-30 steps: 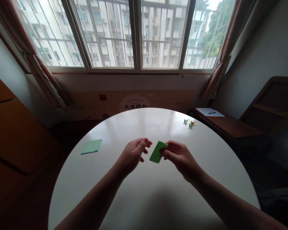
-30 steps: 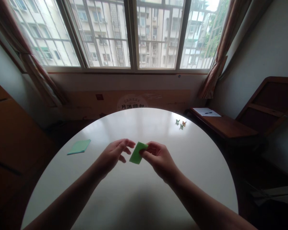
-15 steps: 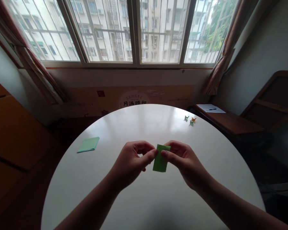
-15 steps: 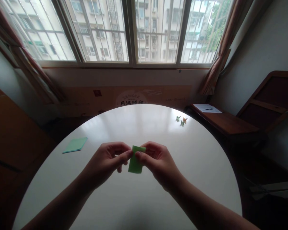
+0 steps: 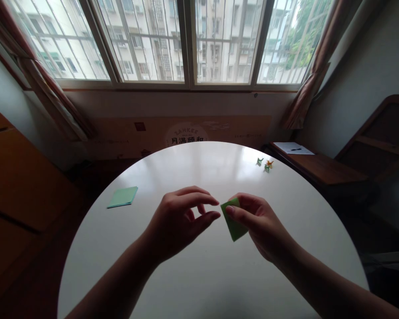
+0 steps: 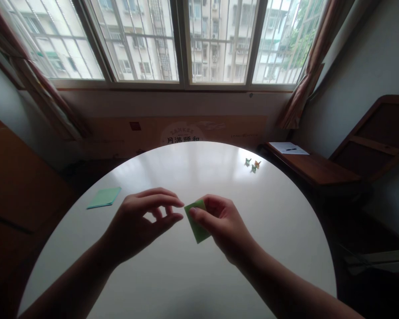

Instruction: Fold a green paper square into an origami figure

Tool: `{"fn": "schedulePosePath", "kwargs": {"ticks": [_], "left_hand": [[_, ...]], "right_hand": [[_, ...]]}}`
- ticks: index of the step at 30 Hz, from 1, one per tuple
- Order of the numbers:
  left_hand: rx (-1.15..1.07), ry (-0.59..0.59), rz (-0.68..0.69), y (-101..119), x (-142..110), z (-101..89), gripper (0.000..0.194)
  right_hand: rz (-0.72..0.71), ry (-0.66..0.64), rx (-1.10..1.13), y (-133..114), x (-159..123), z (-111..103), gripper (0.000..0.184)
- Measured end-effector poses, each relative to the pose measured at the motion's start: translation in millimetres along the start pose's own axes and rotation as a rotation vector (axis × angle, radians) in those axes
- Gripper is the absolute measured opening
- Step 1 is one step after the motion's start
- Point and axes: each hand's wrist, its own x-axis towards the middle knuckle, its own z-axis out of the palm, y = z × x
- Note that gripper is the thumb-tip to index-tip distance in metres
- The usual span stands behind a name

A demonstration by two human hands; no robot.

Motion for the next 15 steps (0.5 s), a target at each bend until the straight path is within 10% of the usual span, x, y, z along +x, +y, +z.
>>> {"fn": "schedulePosePath", "kwargs": {"ticks": [15], "left_hand": [[0.212, -0.041, 0.238, 1.1, 2.1, -6.7, 0.007]], "right_hand": [[0.052, -0.061, -0.054, -1.1, -2.8, 1.0, 0.018]]}}
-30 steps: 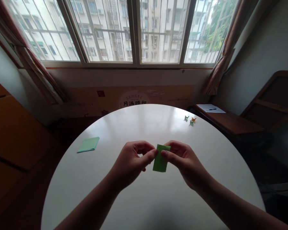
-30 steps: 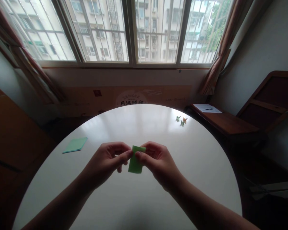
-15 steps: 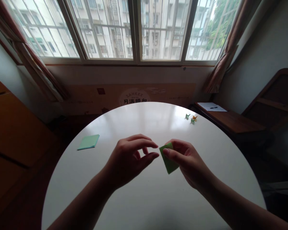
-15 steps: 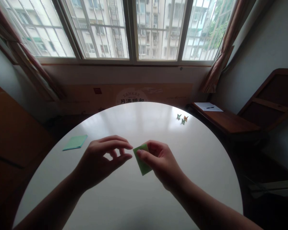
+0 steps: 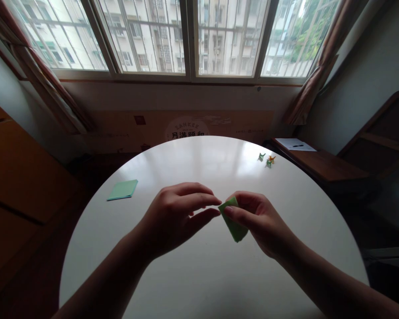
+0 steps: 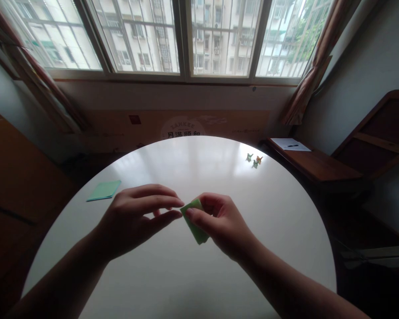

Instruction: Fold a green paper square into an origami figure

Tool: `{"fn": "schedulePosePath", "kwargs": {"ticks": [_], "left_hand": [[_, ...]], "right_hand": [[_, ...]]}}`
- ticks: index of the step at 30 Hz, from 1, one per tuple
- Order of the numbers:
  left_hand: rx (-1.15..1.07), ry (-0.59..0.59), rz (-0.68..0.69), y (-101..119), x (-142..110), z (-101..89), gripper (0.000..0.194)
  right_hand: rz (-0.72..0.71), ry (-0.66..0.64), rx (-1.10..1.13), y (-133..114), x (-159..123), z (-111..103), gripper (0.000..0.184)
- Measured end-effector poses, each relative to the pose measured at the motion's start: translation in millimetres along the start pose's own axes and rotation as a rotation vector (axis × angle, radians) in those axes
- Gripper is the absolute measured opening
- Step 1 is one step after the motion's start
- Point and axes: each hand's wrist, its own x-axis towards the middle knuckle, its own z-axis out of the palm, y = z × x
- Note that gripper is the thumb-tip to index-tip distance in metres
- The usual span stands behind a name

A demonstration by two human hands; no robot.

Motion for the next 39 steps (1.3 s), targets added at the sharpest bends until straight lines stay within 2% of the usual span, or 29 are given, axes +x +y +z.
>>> {"fn": "schedulePosePath", "kwargs": {"ticks": [9, 20, 32, 37, 39], "left_hand": [[0.033, -0.002, 0.031, 1.9, -0.5, 1.5, 0.007], [0.131, 0.021, 0.092, 0.5, -3.8, 5.0, 0.012], [0.125, 0.038, 0.137, -1.8, -3.8, 6.6, 0.017], [0.131, 0.058, 0.131, -0.9, -4.3, 7.7, 0.018], [0.079, 0.066, 0.074, 1.0, -3.6, 8.2, 0.014]], "right_hand": [[-0.007, -0.006, -0.005, -2.5, -1.2, 0.0, 0.021], [-0.046, 0.018, -0.131, -4.1, -2.3, 0.2, 0.022], [-0.053, 0.019, -0.126, -4.3, -2.8, -1.2, 0.021], [-0.058, 0.048, -0.157, -4.4, -2.7, -1.3, 0.021], [-0.059, 0.065, -0.166, -4.9, -2.7, -1.1, 0.020]]}}
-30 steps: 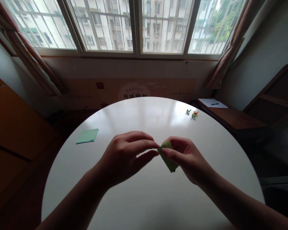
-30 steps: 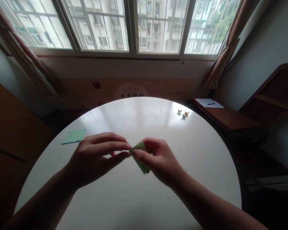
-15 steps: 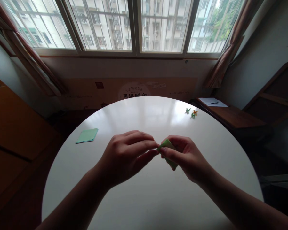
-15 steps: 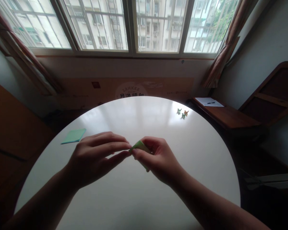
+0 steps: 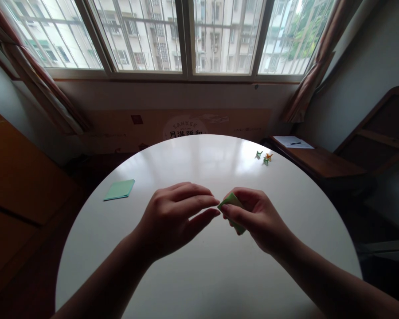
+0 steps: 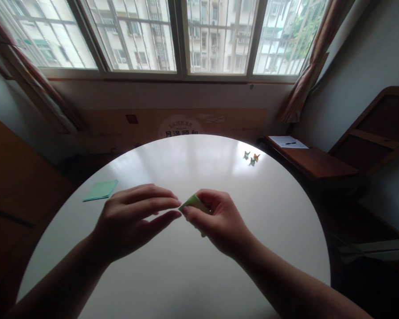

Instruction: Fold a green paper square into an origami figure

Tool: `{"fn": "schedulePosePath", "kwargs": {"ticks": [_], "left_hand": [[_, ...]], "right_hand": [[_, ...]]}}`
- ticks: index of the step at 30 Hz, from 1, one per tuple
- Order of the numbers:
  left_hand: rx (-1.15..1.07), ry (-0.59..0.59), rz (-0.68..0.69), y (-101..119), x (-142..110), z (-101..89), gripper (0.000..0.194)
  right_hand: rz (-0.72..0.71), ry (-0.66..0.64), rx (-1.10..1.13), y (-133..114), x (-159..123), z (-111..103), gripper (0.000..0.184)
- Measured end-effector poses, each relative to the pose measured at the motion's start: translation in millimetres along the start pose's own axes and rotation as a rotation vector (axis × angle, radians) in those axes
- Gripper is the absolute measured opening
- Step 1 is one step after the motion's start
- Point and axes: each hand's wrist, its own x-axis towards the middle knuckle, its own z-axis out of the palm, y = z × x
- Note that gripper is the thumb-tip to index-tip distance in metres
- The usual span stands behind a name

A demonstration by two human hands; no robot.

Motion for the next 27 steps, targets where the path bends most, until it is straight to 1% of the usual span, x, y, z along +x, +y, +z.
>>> {"fn": "schedulePosePath", "kwargs": {"ticks": [2, 5, 9, 12, 14, 17, 22, 27], "left_hand": [[-0.132, -0.014, -0.130, 2.0, 1.7, 1.5, 0.010], [-0.375, -0.061, -0.377, 4.1, 4.9, 6.6, 0.003], [-0.603, -0.074, -0.664, 3.6, 6.5, 15.0, 0.012], [-0.733, -0.104, -0.812, 1.6, 5.2, 18.5, 0.012], [-0.782, -0.116, -0.851, 0.5, 4.3, 19.3, 0.010], [-0.818, -0.119, -0.865, 0.1, 3.8, 19.2, 0.008], [-0.827, -0.119, -0.877, 0.9, 5.1, 19.0, 0.006], [-0.846, -0.109, -0.891, 0.2, 5.6, 20.5, 0.007]], "right_hand": [[-0.006, 0.022, -0.007, -0.8, 0.2, 0.2, 0.018], [-0.030, 0.056, -0.027, -1.7, 0.8, 0.3, 0.018], [-0.058, 0.078, -0.069, -1.4, 1.9, 0.0, 0.018], [-0.067, 0.076, -0.093, -1.5, 2.5, 0.4, 0.017], [-0.080, 0.069, -0.088, -1.6, 3.1, 1.0, 0.015], [-0.095, 0.074, -0.019, -0.3, 4.4, 0.6, 0.011], [-0.050, 0.110, 0.145, 4.8, 7.2, -4.1, 0.013], [-0.020, 0.085, 0.252, 6.3, 7.7, -5.6, 0.016]]}}
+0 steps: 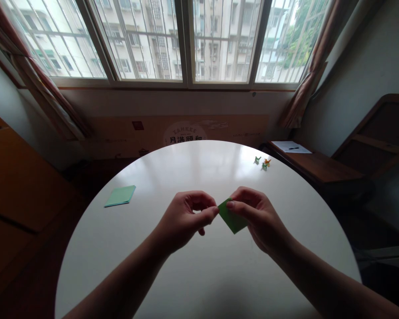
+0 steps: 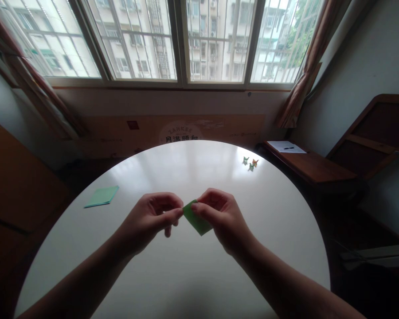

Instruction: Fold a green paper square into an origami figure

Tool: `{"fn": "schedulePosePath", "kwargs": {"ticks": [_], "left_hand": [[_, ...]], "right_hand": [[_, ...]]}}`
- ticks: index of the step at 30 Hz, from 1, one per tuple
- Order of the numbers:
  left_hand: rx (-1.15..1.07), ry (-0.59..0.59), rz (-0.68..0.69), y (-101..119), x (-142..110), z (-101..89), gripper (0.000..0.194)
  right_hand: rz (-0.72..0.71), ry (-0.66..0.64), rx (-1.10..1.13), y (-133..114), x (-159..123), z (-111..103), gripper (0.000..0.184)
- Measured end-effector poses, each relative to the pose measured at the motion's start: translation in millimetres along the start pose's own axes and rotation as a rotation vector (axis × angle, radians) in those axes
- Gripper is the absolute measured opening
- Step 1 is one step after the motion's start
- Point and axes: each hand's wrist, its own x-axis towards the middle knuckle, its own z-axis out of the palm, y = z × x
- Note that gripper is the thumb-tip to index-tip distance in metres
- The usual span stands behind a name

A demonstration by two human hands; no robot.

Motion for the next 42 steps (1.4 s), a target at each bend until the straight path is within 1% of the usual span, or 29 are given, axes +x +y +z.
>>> {"fn": "schedulePosePath", "kwargs": {"ticks": [9, 14, 21, 24, 29, 35, 42], "left_hand": [[-0.044, 0.003, -0.033, -5.3, 1.3, 0.2, 0.009], [-0.032, 0.006, -0.036, -5.2, 1.9, 0.4, 0.011], [-0.010, -0.002, -0.056, -5.6, 1.6, 1.3, 0.012], [-0.017, 0.006, -0.059, -6.2, 2.3, 1.0, 0.013], [-0.023, 0.020, -0.068, -7.3, 2.9, 1.3, 0.013], [-0.008, 0.014, -0.077, -7.9, 1.9, 2.6, 0.014], [-0.016, 0.022, -0.077, -7.0, 3.3, 2.2, 0.014]], "right_hand": [[0.023, -0.007, -0.024, 0.8, 2.6, 1.0, 0.016], [-0.001, 0.035, -0.033, 2.7, 4.3, -0.6, 0.010], [0.029, 0.082, -0.004, 2.2, 6.0, 0.5, 0.012], [0.031, 0.074, -0.025, 3.5, 6.3, 0.8, 0.013], [-0.009, 0.036, -0.082, 6.1, 5.3, 0.3, 0.010], [-0.012, 0.054, -0.088, 8.3, 6.3, 0.1, 0.007], [-0.016, 0.033, -0.093, 10.1, 5.7, -1.4, 0.012]]}}
